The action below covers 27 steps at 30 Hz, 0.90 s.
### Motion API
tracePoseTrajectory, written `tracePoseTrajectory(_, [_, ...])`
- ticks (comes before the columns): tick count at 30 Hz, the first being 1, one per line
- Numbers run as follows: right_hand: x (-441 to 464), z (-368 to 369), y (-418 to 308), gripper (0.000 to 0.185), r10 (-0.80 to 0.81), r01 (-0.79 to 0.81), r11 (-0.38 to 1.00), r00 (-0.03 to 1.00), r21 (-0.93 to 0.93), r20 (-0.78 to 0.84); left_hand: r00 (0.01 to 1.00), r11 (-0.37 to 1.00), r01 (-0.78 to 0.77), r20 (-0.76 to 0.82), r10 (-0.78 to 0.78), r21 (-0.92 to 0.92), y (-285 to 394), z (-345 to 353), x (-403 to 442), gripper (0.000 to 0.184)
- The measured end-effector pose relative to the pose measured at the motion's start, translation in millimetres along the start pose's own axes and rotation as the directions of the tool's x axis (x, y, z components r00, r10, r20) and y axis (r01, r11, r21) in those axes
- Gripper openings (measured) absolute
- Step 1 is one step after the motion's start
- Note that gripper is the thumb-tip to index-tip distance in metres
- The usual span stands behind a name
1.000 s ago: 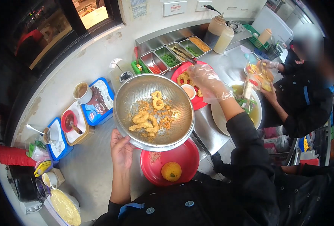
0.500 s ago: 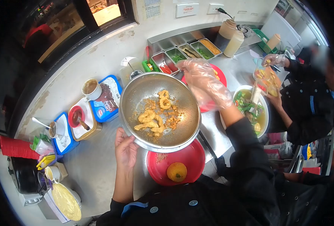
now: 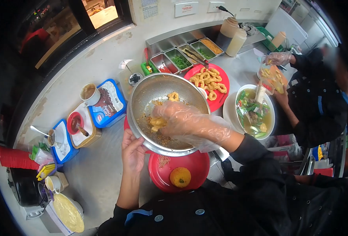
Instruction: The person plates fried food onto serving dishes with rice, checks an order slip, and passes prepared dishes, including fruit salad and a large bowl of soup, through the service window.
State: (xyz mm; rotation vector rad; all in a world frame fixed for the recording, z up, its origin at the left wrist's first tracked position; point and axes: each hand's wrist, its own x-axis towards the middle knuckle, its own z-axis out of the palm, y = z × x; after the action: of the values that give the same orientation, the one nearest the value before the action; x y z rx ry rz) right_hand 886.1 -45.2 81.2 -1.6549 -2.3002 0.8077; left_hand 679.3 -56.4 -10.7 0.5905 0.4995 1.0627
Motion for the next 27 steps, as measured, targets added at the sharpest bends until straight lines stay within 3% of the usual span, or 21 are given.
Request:
tracePoseTrajectory(2, [-9,-3,7,0.04,0.077,-0.066,0.996,0.973,0.056,-0.218,1.0,1.0,-0.007,-0.006,0.007,0.003,1,1,0,0.02])
tracePoseTrajectory(6, [-26,-39,67,0.037,0.316,-0.247,0.946,0.855,0.212,-0.411,0.999,0.999,-0.031,-0.029,0.031,-0.009,3,-9,-2,0.021])
tracePoseTrajectory(8, [-27,-48,117,0.039,0.481,-0.516,0.855,0.751,0.053,-0.452,0.998,0.999,-0.035,-0.049,0.035,0.002,5,-11,-3,0.023])
tracePoseTrajectory(9, [-29,-45,137,0.039,0.482,-0.518,0.854,0.749,0.052,-0.455,0.997,0.999,-0.044,-0.068,0.045,0.014,6,-11,-3,0.024])
tracePoseTrajectory(11, [-30,-35,168,0.045,0.623,-0.706,0.708,0.636,-0.018,-0.454,0.998,0.999,-0.053,-0.039,0.053,0.013,6,-15,-1,0.025])
tracePoseTrajectory(14, [-24,-10,193,0.047,0.596,-0.745,0.662,0.587,-0.077,-0.548,0.998,0.998,-0.063,-0.015,0.063,0.002,6,-15,-1,0.027])
tracePoseTrajectory(17, [-24,-10,183,0.041,0.643,-0.763,0.645,0.567,-0.034,-0.514,0.998,0.997,-0.07,-0.007,0.07,-0.018,8,-15,-2,0.027])
tracePoseTrajectory(21, [-30,-20,194,0.037,0.637,-0.725,0.689,0.612,-0.011,-0.469,0.997,0.997,-0.076,-0.027,0.075,-0.015,8,-14,-2,0.029])
tracePoseTrajectory(24, [-31,-33,199,0.035,0.68,-0.773,0.628,0.598,-0.082,-0.424,0.993,0.996,-0.064,-0.105,0.058,-0.056,9,-5,-2,0.026])
tracePoseTrajectory(26, [-32,-44,206,0.03,0.606,-0.747,0.657,0.606,-0.105,-0.515,0.992,0.997,-0.06,-0.113,0.053,-0.057,8,-5,-1,0.026])
tracePoseTrajectory(27, [-31,-49,215,0.03,0.658,-0.783,0.622,0.525,-0.003,-0.54,0.992,0.997,-0.057,-0.116,0.05,-0.058,8,-5,-1,0.026])
